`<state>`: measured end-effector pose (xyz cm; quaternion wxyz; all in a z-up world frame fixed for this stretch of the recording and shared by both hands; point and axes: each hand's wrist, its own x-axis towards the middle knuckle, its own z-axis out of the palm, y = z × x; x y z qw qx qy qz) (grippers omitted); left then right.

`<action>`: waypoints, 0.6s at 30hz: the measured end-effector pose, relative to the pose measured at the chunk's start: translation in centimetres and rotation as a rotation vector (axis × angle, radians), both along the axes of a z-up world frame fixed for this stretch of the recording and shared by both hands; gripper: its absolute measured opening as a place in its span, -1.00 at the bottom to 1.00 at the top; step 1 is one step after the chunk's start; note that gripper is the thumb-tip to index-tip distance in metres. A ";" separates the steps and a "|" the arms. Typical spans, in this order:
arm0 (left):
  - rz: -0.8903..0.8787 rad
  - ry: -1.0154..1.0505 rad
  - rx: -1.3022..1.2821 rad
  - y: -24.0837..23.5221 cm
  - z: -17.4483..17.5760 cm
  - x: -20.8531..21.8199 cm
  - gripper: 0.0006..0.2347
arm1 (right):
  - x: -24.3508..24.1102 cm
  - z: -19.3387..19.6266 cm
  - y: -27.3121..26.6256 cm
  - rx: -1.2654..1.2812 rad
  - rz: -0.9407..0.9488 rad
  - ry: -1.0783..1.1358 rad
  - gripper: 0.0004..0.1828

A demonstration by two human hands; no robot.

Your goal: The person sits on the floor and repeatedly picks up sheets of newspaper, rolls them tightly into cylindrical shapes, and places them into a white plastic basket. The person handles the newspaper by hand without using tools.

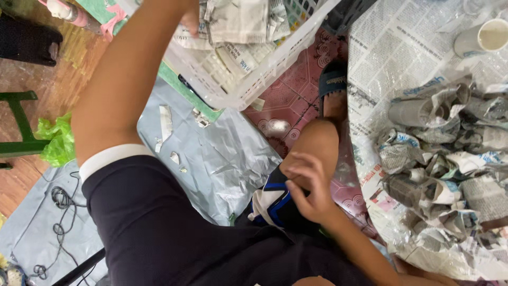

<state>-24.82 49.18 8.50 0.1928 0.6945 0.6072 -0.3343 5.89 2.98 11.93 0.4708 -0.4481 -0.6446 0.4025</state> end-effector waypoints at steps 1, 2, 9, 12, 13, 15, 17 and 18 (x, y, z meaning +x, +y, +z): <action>0.041 0.117 -0.091 1.2 -1.3 -0.1 -0.52 | -0.2 0.0 0.4 0.001 0.022 0.013 -0.61; 0.076 0.233 -0.184 2.2 -2.7 0.0 -0.48 | -0.3 0.1 0.7 0.006 0.053 0.019 -0.63; -0.215 0.317 -0.176 2.1 -4.6 1.1 -0.51 | 0.3 -0.1 1.2 -0.015 0.133 0.057 -0.70; -0.236 0.178 -0.104 1.0 -1.4 1.0 -0.55 | 0.5 -0.2 1.0 -0.044 0.136 0.067 -0.71; -0.247 0.125 -0.077 0.4 -0.1 0.9 -0.57 | 0.7 -0.2 0.7 -0.057 0.140 0.078 -0.72; -0.281 0.016 -0.011 -1.0 3.2 0.8 -0.60 | 1.1 -0.1 0.1 -0.011 0.126 0.021 -0.71; -0.317 -0.102 0.073 -2.2 7.6 0.8 -0.62 | 1.3 0.0 -0.5 -0.036 0.104 0.020 -0.71; -0.326 -0.171 0.119 -3.3 9.8 0.6 -0.64 | 1.4 0.1 -1.0 -0.091 0.096 0.046 -0.71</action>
